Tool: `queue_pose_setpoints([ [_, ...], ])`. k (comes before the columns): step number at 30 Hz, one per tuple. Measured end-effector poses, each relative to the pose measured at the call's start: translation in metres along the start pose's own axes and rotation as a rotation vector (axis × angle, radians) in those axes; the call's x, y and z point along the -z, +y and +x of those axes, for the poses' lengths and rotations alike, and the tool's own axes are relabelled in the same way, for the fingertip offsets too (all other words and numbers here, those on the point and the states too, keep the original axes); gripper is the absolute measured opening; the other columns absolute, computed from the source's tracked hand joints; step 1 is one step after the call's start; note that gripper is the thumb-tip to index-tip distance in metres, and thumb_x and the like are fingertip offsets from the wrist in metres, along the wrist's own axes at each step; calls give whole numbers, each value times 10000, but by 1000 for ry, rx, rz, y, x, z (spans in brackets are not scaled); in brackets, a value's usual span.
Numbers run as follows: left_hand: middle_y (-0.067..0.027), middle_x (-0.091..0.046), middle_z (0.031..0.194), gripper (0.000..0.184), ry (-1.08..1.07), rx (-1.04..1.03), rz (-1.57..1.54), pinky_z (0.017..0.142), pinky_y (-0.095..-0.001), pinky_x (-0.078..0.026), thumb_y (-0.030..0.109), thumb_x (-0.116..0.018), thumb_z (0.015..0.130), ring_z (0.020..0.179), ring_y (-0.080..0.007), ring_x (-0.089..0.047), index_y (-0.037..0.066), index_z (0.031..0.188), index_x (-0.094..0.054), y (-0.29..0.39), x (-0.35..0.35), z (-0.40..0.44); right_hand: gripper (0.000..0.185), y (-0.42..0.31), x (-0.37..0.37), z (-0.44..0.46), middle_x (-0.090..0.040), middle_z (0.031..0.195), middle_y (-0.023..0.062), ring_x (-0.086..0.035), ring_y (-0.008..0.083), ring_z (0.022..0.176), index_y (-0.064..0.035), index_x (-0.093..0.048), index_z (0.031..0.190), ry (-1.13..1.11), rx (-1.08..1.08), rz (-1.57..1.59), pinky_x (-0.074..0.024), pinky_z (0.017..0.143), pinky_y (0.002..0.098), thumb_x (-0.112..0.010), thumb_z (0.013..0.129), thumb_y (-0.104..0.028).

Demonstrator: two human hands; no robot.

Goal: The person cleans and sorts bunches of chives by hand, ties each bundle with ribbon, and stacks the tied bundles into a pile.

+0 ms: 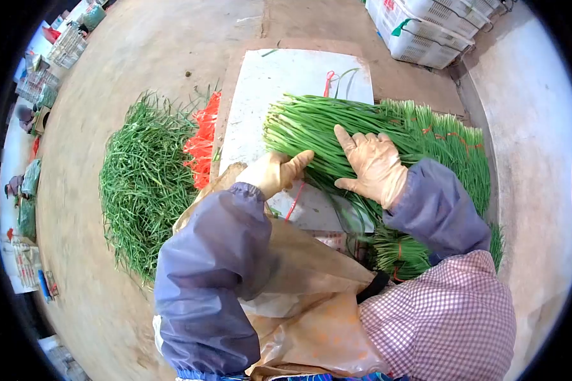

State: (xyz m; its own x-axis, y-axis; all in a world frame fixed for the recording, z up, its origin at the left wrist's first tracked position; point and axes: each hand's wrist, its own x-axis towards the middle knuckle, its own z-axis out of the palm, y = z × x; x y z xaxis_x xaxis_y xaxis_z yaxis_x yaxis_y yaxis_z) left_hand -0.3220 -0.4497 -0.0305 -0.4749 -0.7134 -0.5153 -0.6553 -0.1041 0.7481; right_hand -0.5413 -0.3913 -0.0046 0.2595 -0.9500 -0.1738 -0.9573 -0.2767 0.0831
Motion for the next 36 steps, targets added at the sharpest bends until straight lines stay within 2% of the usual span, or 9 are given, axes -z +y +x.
queue_pose_setpoints([
  [6, -158, -711, 835, 589, 129, -54, -10, 786, -394, -505, 591, -553, 901, 829, -299, -680, 27, 946, -718, -15, -12, 18, 738, -29, -15, -26, -489, 1292, 153, -502, 294, 1151, -66, -409, 1408, 609, 251, 183, -359, 1023, 457, -665, 796, -387],
  [8, -131, -705, 777, 596, 174, -49, -3, 692, -346, -512, 555, -559, 923, 736, -211, -661, -21, 887, -709, -11, -14, 15, 386, -43, -39, -29, -620, 1086, 129, -622, 295, 935, -80, -611, 1168, 727, 490, 457, -504, 810, 432, -617, 817, -241],
  [13, -132, -695, 715, 537, 201, -49, 76, 722, -367, -507, 515, -584, 917, 734, -243, -663, 12, 784, -719, -12, -14, 15, 196, -85, -65, -7, -691, 742, 61, -683, 257, 696, -88, -677, 956, -80, 494, 344, -535, 672, 368, -573, 834, -202],
  [19, -121, -710, 737, 489, 193, -86, 34, 727, -369, -513, 487, -626, 901, 727, -233, -663, 34, 749, -733, -10, -13, 8, 146, -94, -74, 19, -681, 740, 103, -685, 262, 689, -89, -660, 873, -52, 416, 263, -525, 579, 394, -641, 806, -216],
  [22, -114, -705, 821, 462, 103, -193, -224, 724, -317, -505, 397, -640, 929, 740, -165, -627, -61, 917, -699, -24, -13, 12, 138, -71, -70, 8, -660, 738, 137, -669, 308, 688, -79, -647, 887, 366, 423, 951, -523, 599, 386, -661, 805, -190],
  [26, -111, -713, 874, 429, 135, -183, -168, 744, -311, -503, 357, -656, 926, 777, -146, -615, -66, 980, -701, -25, -13, 14, 106, -62, -59, -2, -645, 759, 131, -628, 260, 661, -32, -643, 930, 331, 105, 1320, -501, 627, 336, -642, 844, -94],
  [30, -107, -720, 890, 422, 140, -183, -139, 756, -320, -503, 364, -644, 932, 786, -151, -618, -49, 997, -709, -17, -15, 11, 247, -58, -77, 11, -672, 801, 144, -666, 298, 692, -75, -674, 957, 133, 426, 274, -543, 611, 394, -538, 918, -278],
  [32, -111, -723, 921, 420, 125, -199, -106, 778, -316, -509, 363, -610, 950, 826, -160, -639, -41, 1014, -710, -20, -14, 14, 345, -84, -56, 8, -677, 786, 142, -677, 314, 677, -89, -673, 964, -250, 373, 282, -551, 583, 437, -454, 941, -354],
  [36, -111, -726, 953, 414, 100, -217, -72, 794, -305, -499, 355, -619, 942, 882, -155, -645, -35, 1051, -702, -26, -13, 16, 260, -100, -74, 11, -695, 816, 105, -678, 316, 723, -79, -689, 950, 233, 566, 288, -534, 641, 455, -529, 875, -270],
])
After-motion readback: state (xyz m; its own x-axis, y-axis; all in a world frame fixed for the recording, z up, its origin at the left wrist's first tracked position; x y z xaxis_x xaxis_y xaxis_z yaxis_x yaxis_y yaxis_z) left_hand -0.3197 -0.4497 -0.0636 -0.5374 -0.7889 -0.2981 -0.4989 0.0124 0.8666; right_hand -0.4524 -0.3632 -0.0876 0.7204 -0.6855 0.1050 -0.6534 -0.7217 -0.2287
